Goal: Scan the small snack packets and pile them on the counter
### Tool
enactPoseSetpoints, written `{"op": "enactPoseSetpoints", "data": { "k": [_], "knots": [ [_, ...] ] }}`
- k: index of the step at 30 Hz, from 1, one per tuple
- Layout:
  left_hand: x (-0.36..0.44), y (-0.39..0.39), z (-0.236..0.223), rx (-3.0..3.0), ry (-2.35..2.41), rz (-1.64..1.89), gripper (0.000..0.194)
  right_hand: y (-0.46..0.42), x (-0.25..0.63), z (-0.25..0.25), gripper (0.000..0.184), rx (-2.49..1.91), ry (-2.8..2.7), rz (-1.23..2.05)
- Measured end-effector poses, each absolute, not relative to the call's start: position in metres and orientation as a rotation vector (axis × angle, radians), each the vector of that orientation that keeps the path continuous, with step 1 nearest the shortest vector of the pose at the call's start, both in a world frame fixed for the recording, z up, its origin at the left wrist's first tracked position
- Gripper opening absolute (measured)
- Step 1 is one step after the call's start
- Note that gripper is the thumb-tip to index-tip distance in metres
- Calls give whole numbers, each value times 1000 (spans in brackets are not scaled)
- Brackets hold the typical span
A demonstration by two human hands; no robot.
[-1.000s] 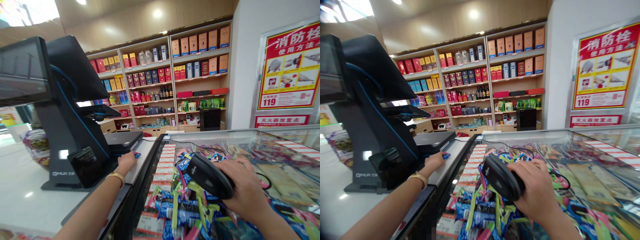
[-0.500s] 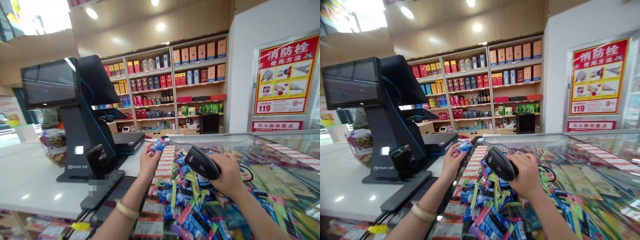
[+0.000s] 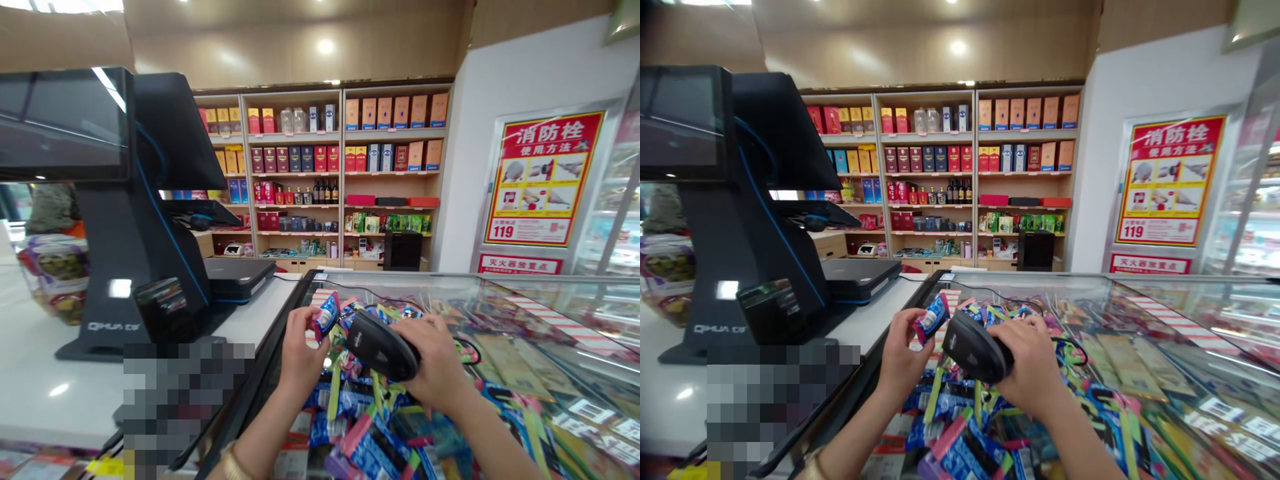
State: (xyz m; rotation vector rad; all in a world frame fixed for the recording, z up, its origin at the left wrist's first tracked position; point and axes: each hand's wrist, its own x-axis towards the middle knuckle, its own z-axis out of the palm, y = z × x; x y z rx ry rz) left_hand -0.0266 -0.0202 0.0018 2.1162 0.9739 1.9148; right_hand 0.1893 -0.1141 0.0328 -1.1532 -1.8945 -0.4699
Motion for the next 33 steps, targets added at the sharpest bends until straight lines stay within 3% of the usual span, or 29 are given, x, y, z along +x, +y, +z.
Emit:
{"op": "enactPoseSetpoints", "data": {
  "k": [15,21,29,33],
  "knots": [
    [-25,-21,2,2161,805,1901,42,-110,186,27,23,-1189,-1935,-430],
    [-24,-23,1,2061,755,1860,39,-106,193,25,23,-1086,-1808,-654],
    [-19,-46,1,2201,515,1677,38,-99,206,21,18,-1148,-1539,-816],
    [-17,-58,3,2478,512,1367,51,-92,204,14,21,-1176,-1580,-790]
  ]
}}
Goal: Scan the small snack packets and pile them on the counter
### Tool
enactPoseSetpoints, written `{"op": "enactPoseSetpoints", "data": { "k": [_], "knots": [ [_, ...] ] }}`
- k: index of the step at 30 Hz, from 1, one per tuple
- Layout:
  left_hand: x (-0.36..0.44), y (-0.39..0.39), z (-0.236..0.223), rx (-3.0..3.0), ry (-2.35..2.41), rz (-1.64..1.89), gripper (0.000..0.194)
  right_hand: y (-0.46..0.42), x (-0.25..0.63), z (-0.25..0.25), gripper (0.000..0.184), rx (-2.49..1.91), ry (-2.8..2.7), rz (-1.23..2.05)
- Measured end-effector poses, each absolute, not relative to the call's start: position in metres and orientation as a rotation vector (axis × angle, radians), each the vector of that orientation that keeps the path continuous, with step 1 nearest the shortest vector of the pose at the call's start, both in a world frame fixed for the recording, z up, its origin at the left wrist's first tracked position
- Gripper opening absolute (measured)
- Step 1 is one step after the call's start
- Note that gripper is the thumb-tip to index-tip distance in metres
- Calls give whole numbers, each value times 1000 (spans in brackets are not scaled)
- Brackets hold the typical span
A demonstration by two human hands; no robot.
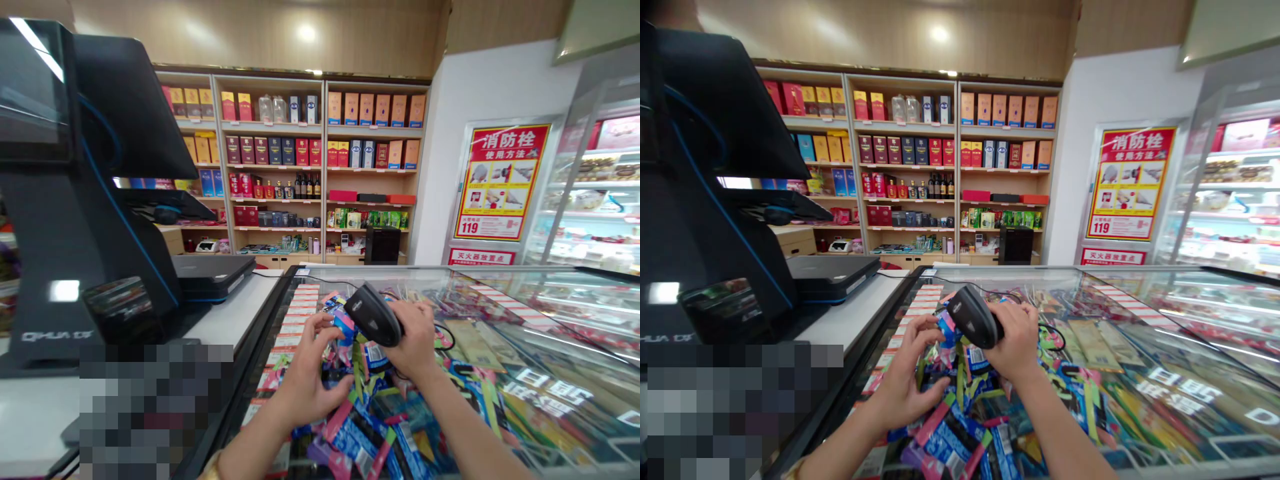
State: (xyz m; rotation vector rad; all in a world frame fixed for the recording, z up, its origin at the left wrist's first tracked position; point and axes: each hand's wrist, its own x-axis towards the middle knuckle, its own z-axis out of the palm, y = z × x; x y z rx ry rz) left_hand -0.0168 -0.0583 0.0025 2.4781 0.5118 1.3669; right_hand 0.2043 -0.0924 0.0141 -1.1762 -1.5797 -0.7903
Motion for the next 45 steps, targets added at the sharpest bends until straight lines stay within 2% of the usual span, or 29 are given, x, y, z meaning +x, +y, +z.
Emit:
{"op": "enactPoseSetpoints", "data": {
  "k": [5,9,13,17,21,25,31,41,45],
  "knots": [
    [-13,-66,1,2606,637,1063,79,-86,201,12,22,-1233,-1560,-757],
    [-12,-78,-2,2702,796,904,104,-90,210,31,22,-1236,-1611,-822],
    [-17,-96,-13,2795,943,704,113,-117,247,37,23,-1216,-1686,-896],
    [-17,-109,-22,2786,1162,549,119,-152,298,5,25,-1207,-1624,-963],
    [-9,-116,-23,2764,1293,471,123,-170,318,-30,33,-1205,-1640,-879],
    [-1,-116,-22,2745,1294,490,120,-163,300,-44,33,-1213,-1813,-757],
    [8,-96,-24,2727,1240,668,114,-137,276,-42,35,-1220,-1855,-747],
    [18,-67,-14,2679,1246,700,114,-105,262,-40,36,-1270,-1807,-779],
    [10,-76,-16,2779,1081,830,109,-108,270,-36,33,-1216,-1726,-809]
  ]
}}
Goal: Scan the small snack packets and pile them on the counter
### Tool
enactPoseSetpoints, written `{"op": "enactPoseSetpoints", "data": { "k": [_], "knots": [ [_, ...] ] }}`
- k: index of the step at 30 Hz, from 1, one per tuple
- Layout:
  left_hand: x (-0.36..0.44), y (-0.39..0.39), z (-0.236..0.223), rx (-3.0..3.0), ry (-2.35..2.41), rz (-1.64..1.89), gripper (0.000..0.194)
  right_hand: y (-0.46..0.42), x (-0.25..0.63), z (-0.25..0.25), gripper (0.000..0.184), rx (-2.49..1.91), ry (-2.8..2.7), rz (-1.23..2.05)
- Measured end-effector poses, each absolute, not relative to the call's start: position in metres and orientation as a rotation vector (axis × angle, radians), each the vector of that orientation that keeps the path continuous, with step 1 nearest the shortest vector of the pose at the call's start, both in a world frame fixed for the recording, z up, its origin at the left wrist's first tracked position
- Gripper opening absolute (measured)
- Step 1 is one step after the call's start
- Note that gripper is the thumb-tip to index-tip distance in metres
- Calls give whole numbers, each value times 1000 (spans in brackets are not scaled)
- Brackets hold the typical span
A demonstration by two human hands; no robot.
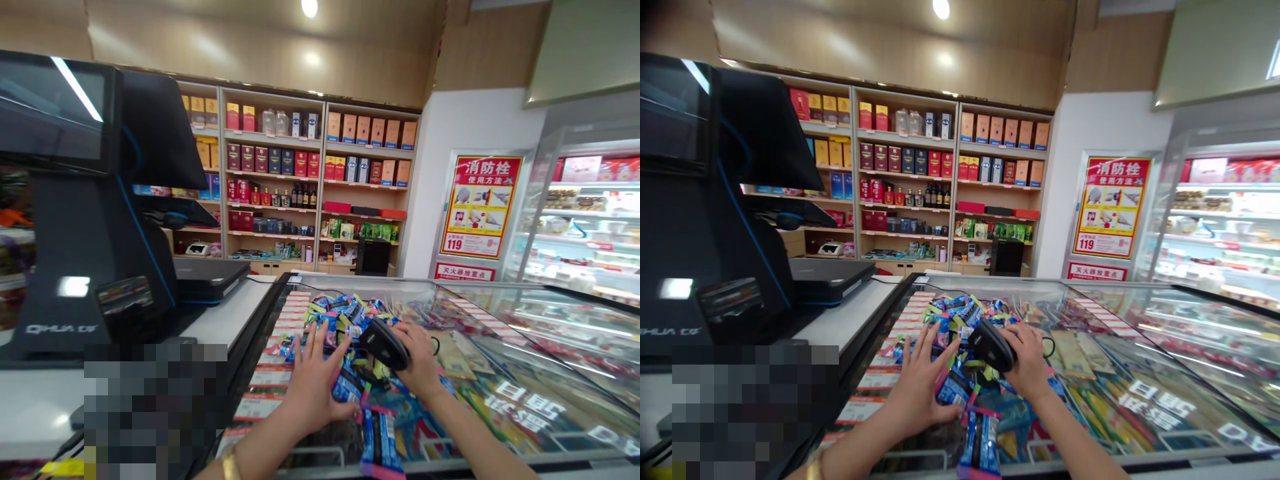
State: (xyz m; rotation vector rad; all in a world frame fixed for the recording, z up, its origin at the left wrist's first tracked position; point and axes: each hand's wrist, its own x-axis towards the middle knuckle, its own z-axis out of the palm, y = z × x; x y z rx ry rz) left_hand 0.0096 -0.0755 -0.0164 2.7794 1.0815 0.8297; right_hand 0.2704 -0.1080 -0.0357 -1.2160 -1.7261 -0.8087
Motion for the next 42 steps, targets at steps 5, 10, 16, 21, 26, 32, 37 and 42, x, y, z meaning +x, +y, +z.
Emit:
{"op": "enactPoseSetpoints", "data": {
  "k": [5,10,16,21,26,32,37,42],
  "knots": [
    [16,-101,-29,2995,277,580,88,-109,276,-28,29,-1168,-1652,-822],
    [27,-114,-40,2981,174,489,62,-111,273,-22,27,-1194,-1654,-805],
    [29,-110,-29,2885,233,445,53,-96,263,4,26,-1229,-1660,-792],
    [34,-94,-13,2506,252,493,55,-72,244,16,30,-1280,-1610,-735],
    [21,-59,19,1688,358,791,47,-69,231,8,28,-1292,-1447,-801],
    [-1,-13,44,690,398,1048,12,-83,228,0,22,-1211,-1493,-868],
    [-9,-5,32,494,436,913,37,-92,221,0,23,-1159,-1613,-858],
    [-10,-4,21,564,518,1078,40,-96,214,2,23,-1106,-1714,-791]
  ]
}}
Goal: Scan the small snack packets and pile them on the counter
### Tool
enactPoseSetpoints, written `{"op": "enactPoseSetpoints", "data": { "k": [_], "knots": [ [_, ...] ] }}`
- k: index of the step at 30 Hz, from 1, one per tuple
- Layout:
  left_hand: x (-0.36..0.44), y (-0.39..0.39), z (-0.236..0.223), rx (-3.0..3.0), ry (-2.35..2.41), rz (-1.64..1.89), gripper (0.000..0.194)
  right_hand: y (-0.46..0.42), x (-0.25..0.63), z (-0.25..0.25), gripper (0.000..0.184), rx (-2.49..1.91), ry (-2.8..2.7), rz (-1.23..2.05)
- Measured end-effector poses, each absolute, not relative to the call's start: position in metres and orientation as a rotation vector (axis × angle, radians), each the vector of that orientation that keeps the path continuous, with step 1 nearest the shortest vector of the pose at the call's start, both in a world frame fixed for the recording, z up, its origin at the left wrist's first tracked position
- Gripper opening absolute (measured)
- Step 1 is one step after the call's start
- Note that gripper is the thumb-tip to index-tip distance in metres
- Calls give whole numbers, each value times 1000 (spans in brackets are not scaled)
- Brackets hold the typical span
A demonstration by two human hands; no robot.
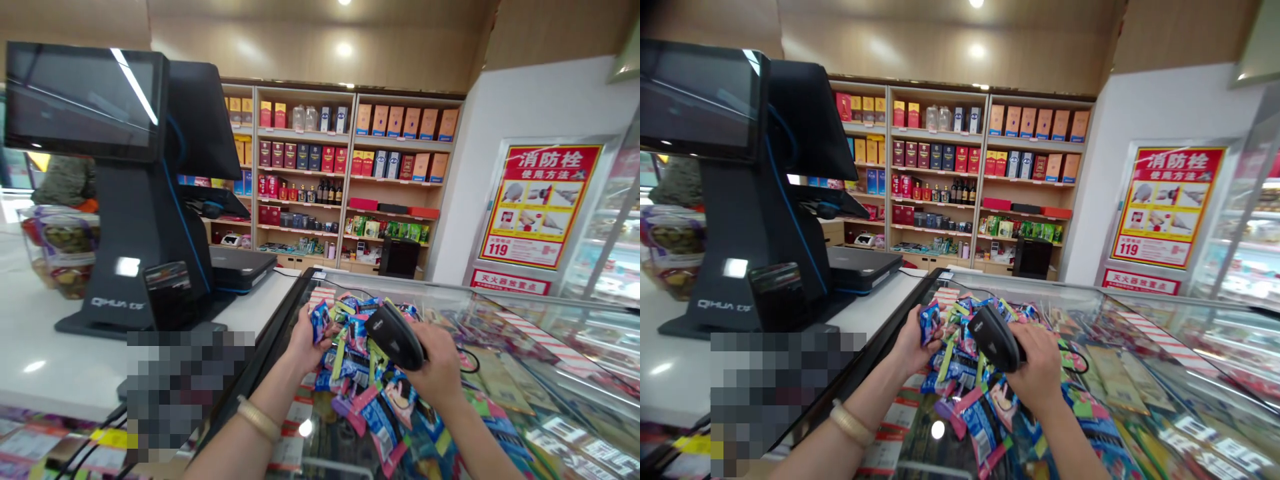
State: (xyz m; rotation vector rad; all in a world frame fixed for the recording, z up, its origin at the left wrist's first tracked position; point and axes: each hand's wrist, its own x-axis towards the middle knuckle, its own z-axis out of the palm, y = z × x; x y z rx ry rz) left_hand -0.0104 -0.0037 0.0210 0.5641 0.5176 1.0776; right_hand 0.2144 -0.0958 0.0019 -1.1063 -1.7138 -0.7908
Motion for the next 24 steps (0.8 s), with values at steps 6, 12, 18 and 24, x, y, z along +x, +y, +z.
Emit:
{"op": "enactPoseSetpoints", "data": {
  "k": [6,12,18,24],
  "knots": [
    [-14,2,19,623,473,1222,9,-97,209,1,25,-1103,-1735,-802],
    [-5,5,9,691,468,1392,35,-99,206,-1,27,-1096,-1782,-792],
    [-5,0,10,773,612,1458,39,-99,202,-3,26,-1097,-1808,-737],
    [-1,4,2,1205,746,1671,38,-99,199,-3,30,-1068,-1842,-724]
  ]
}}
